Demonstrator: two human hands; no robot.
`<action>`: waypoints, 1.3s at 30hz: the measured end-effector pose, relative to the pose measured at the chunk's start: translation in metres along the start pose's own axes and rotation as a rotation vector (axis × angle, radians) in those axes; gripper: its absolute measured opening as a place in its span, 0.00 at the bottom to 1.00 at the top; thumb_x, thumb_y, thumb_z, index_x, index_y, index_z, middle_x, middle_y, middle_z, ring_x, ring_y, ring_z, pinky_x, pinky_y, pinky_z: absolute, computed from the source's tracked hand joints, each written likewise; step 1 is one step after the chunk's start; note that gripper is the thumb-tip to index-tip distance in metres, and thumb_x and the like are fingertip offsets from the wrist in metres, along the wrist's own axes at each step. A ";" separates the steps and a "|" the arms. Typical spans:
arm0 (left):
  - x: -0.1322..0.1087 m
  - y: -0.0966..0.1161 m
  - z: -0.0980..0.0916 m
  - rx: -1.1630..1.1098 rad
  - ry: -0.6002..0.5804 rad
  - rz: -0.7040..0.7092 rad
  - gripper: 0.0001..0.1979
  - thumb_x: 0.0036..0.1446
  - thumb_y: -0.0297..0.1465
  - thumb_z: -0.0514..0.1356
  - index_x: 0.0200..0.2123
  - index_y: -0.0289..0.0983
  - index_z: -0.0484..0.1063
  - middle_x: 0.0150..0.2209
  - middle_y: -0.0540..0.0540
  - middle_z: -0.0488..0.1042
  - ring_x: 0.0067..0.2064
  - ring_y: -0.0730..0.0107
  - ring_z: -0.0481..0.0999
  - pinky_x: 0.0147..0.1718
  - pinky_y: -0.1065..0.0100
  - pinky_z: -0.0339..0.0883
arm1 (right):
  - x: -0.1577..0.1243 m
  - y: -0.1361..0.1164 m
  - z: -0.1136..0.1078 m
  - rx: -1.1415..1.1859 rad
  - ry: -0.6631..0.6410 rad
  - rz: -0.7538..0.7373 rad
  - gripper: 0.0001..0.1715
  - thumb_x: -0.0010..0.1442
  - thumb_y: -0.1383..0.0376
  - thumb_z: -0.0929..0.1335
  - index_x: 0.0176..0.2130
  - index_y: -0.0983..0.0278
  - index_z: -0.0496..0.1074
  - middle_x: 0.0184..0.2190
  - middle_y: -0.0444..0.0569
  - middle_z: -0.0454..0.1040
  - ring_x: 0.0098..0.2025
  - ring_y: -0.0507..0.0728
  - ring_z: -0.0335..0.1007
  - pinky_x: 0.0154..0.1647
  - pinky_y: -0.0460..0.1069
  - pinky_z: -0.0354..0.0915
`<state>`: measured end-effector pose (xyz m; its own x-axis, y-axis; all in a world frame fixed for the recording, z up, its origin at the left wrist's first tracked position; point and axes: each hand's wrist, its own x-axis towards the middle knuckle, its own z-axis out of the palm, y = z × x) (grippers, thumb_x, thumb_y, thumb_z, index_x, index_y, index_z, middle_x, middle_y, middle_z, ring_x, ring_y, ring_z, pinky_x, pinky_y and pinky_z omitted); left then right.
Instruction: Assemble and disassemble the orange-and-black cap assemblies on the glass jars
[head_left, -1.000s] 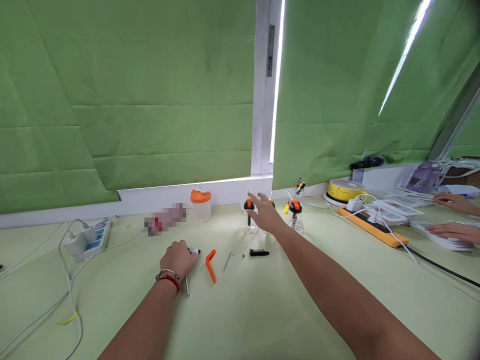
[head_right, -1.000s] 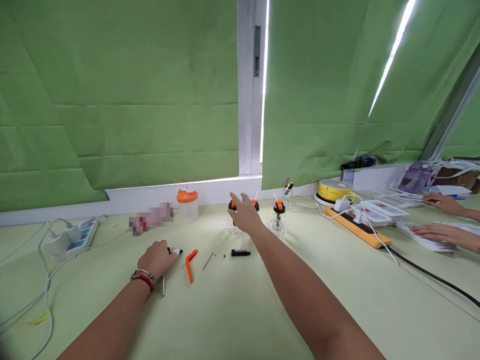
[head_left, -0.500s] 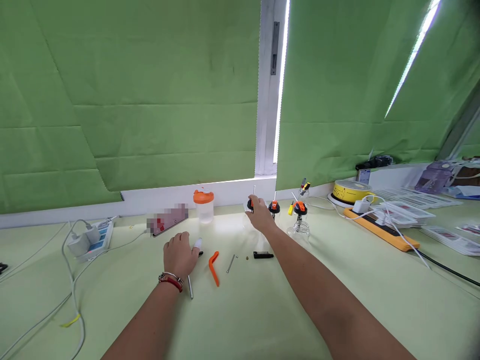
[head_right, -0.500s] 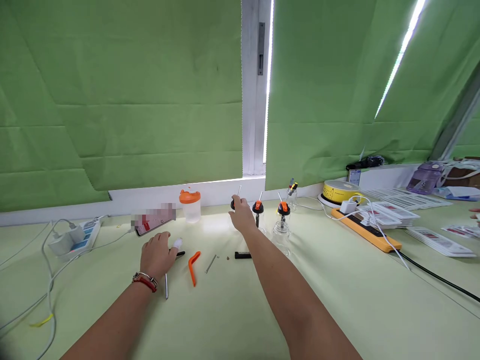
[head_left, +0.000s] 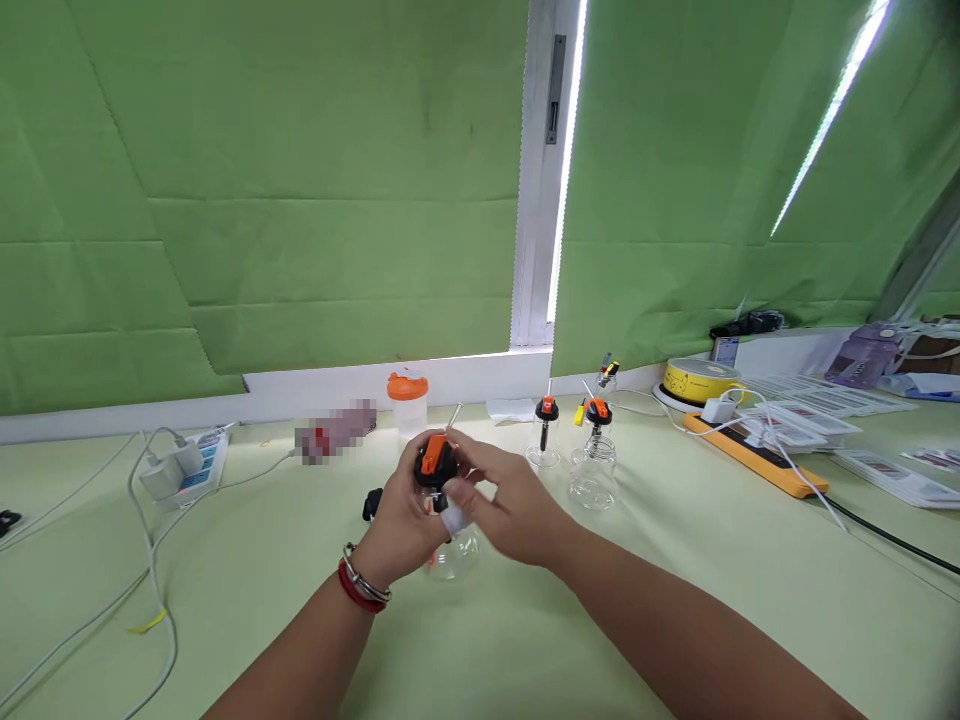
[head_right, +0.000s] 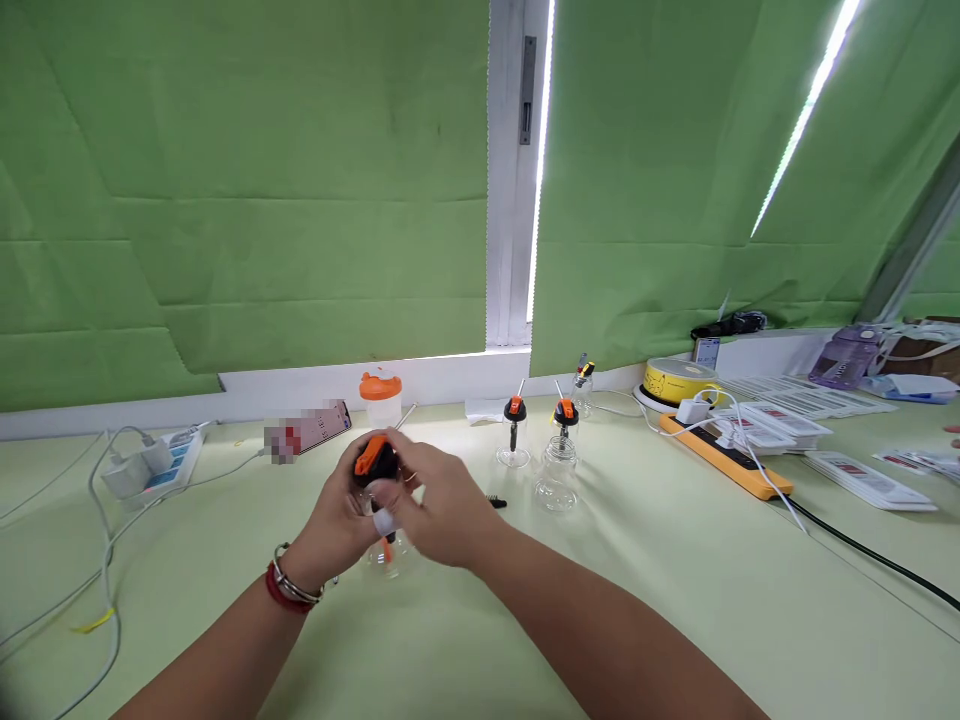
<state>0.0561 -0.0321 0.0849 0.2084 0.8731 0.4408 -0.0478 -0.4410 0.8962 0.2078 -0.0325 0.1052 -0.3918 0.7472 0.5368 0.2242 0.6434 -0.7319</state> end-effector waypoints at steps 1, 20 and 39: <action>0.000 0.002 -0.003 -0.081 -0.038 -0.067 0.35 0.39 0.23 0.65 0.52 0.42 0.58 0.43 0.45 0.71 0.41 0.63 0.72 0.39 0.64 0.68 | -0.002 0.008 -0.004 0.123 0.061 0.095 0.24 0.58 0.55 0.63 0.53 0.61 0.62 0.34 0.48 0.71 0.32 0.52 0.66 0.35 0.48 0.63; -0.029 -0.051 -0.016 -0.599 -0.123 -0.622 0.08 0.44 0.28 0.60 0.32 0.33 0.71 0.28 0.45 0.72 0.26 0.66 0.73 0.26 0.64 0.67 | -0.053 0.101 -0.001 0.780 -0.085 0.935 0.25 0.53 0.46 0.63 0.21 0.63 0.60 0.11 0.37 0.57 0.12 0.45 0.44 0.13 0.42 0.43; -0.036 -0.068 -0.019 -0.603 -0.093 -0.705 0.08 0.50 0.33 0.59 0.31 0.34 0.69 0.27 0.45 0.73 0.25 0.65 0.74 0.27 0.65 0.65 | -0.053 0.119 0.000 0.649 -0.051 0.704 0.21 0.41 0.57 0.74 0.29 0.65 0.66 0.19 0.40 0.66 0.18 0.46 0.58 0.17 0.43 0.61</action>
<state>0.0335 -0.0299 0.0091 0.4586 0.8663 -0.1980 -0.3742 0.3904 0.8412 0.2548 0.0049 -0.0105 -0.3972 0.9095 -0.1225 -0.1089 -0.1792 -0.9778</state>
